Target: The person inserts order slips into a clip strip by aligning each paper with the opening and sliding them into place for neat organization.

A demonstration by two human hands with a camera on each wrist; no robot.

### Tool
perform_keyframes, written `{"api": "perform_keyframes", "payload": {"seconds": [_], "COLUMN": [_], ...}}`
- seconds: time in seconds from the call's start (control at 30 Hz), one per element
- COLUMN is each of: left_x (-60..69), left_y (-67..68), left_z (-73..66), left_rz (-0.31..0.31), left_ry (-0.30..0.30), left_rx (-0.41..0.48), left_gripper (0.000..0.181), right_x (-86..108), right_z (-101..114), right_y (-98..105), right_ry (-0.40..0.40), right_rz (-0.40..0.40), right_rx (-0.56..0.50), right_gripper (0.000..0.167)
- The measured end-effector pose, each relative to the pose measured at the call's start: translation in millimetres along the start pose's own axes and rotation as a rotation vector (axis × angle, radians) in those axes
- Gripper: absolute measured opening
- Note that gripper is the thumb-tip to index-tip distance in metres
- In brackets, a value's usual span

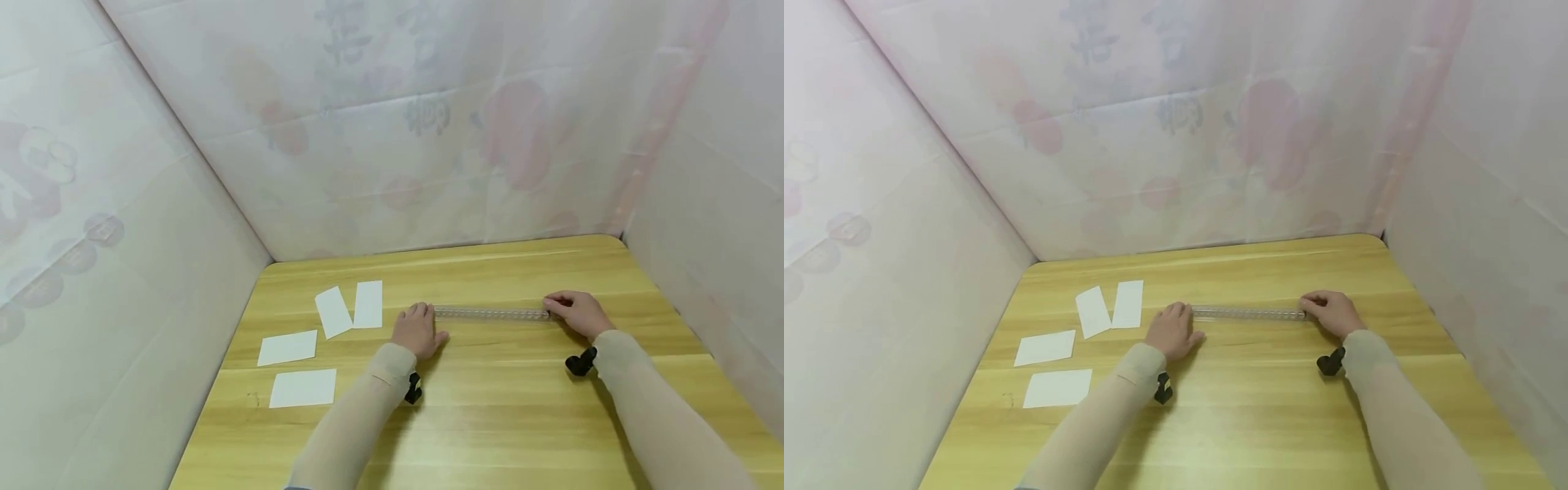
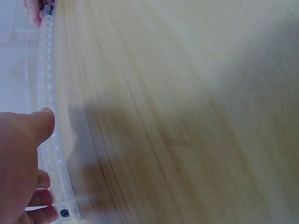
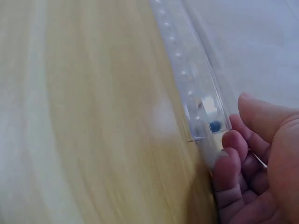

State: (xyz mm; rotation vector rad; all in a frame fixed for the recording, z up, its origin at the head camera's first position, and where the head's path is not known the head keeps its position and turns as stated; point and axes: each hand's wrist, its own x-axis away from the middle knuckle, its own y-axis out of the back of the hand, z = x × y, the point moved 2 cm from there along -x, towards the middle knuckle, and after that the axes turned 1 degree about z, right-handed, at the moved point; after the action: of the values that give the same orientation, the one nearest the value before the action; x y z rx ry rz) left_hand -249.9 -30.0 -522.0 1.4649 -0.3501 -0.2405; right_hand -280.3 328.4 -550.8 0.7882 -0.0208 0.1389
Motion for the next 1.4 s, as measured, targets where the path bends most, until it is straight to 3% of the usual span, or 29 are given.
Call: {"api": "perform_keyframes", "payload": {"seconds": [0.13,0.4,0.63,0.87,1.17,1.4], "left_x": [-1.7,-2.4,8.1,17.7,10.2,10.6], "left_y": [-1.0,-2.4,-2.8,1.2,-3.9,-2.6], "left_z": [-2.7,-2.6,-9.4,-17.0,-16.3,-16.1], "left_rz": [0.008,-0.025,0.008,-0.002,-0.029,0.016], "left_ry": [-0.008,0.011,-0.007,-0.034,-0.056,-0.058], "left_rx": [-0.017,-0.022,-0.013,-0.023,-0.022,-0.035], "left_gripper": [0.074,0.073,0.070,0.065,0.062,0.063], "right_x": [0.7,-3.4,3.4,11.0,8.6,13.4], "right_z": [-6,-1,-10,-15,-18,-14], "right_y": [1,3,2,3,8,5], "right_ry": [-0.045,-0.029,-0.019,-0.017,0.000,-0.021], "right_rz": [-0.012,-0.014,-0.008,-0.006,-0.025,-0.004], "right_rx": [0.001,0.025,0.046,0.057,0.053,0.047], "right_gripper": [0.056,0.049,0.046,0.049,0.047,0.045]}}
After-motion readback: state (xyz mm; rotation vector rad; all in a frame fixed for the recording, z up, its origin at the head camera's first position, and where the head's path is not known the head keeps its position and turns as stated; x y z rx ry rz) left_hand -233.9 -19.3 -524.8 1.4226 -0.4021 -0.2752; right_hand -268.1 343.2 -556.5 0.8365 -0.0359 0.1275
